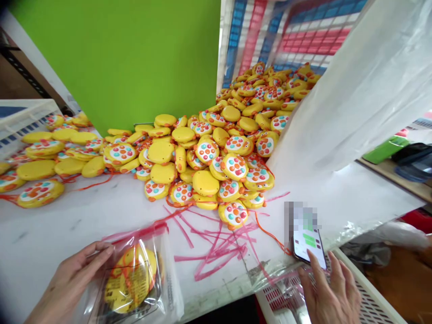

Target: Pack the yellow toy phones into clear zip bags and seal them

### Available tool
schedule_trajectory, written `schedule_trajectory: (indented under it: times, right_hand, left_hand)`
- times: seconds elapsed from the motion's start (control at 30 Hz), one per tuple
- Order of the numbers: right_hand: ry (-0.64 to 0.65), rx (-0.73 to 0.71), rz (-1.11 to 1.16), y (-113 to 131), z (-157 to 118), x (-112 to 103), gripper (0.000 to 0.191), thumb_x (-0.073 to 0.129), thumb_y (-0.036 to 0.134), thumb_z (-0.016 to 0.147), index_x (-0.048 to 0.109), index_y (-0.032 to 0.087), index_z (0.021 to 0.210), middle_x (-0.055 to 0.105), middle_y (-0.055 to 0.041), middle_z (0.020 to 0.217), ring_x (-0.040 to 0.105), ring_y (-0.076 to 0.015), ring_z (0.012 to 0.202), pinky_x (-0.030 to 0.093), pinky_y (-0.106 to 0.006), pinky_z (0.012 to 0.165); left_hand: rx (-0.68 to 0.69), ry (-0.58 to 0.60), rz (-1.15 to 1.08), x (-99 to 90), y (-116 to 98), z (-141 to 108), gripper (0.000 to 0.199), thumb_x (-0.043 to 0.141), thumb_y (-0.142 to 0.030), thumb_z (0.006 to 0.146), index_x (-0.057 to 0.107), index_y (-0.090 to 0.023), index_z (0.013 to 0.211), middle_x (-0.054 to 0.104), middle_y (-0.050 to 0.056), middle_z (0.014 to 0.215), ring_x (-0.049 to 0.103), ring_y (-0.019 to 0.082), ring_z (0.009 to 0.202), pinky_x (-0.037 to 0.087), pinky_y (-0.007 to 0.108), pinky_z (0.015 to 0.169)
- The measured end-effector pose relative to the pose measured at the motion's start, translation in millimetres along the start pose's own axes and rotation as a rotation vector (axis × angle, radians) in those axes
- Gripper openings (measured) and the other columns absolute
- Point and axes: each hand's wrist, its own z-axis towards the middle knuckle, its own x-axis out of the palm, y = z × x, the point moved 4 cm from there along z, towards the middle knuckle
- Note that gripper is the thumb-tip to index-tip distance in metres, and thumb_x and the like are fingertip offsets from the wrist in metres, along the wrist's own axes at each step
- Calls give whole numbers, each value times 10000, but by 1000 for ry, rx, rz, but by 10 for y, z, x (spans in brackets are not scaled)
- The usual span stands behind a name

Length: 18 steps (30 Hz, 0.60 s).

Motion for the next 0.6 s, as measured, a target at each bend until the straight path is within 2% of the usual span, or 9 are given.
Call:
schedule_trajectory:
  times: [0.07, 0.23, 0.43, 0.53, 0.6]
  right_hand:
    - [-12, -31, -12, 1, 4, 10, 570, 279, 505, 918, 516, 159, 1304, 374, -201, 1428, 362, -420, 1303, 354, -597, 994]
    - [-16, -77, -6, 5, -10, 20, 533, 286, 485, 927, 456, 218, 1356, 415, -176, 1397, 379, -410, 1291, 359, -605, 980]
    - [-31, -87, -6, 4, 1, 13, 507, 321, 478, 923, 497, 206, 1313, 423, -203, 1388, 384, -425, 1288, 389, -603, 949]
    - [-38, -97, -5, -6, 1, 24, 512, 309, 482, 928, 515, 177, 1284, 420, -207, 1390, 384, -430, 1287, 382, -613, 955]
    - [-42, -92, -2, -22, -4, 36, 505, 310, 483, 931, 507, 188, 1291, 405, -193, 1408, 374, -423, 1297, 373, -616, 966]
  left_hand:
    - [-6, 0, -22, -2, 28, -1, 471, 783, -569, 565, 642, -185, 800, 668, 17, 721, 589, 173, 682, 499, 198, 581]
    - [-29, -37, -64, -19, 81, -13, 496, 787, -564, 564, 636, -191, 853, 668, 7, 726, 613, 183, 699, 517, 208, 586]
    - [-55, -28, -57, -10, -9, -64, 493, 780, -522, 603, 655, -192, 947, 718, 32, 812, 664, 207, 778, 554, 228, 669]
    - [-68, -30, -51, 13, -83, -86, 558, 811, -543, 533, 682, -187, 943, 737, 42, 820, 681, 222, 783, 568, 227, 667]
    - [-75, -59, -72, 25, -107, -86, 560, 844, -539, 452, 701, -175, 853, 737, 42, 774, 681, 220, 723, 574, 226, 630]
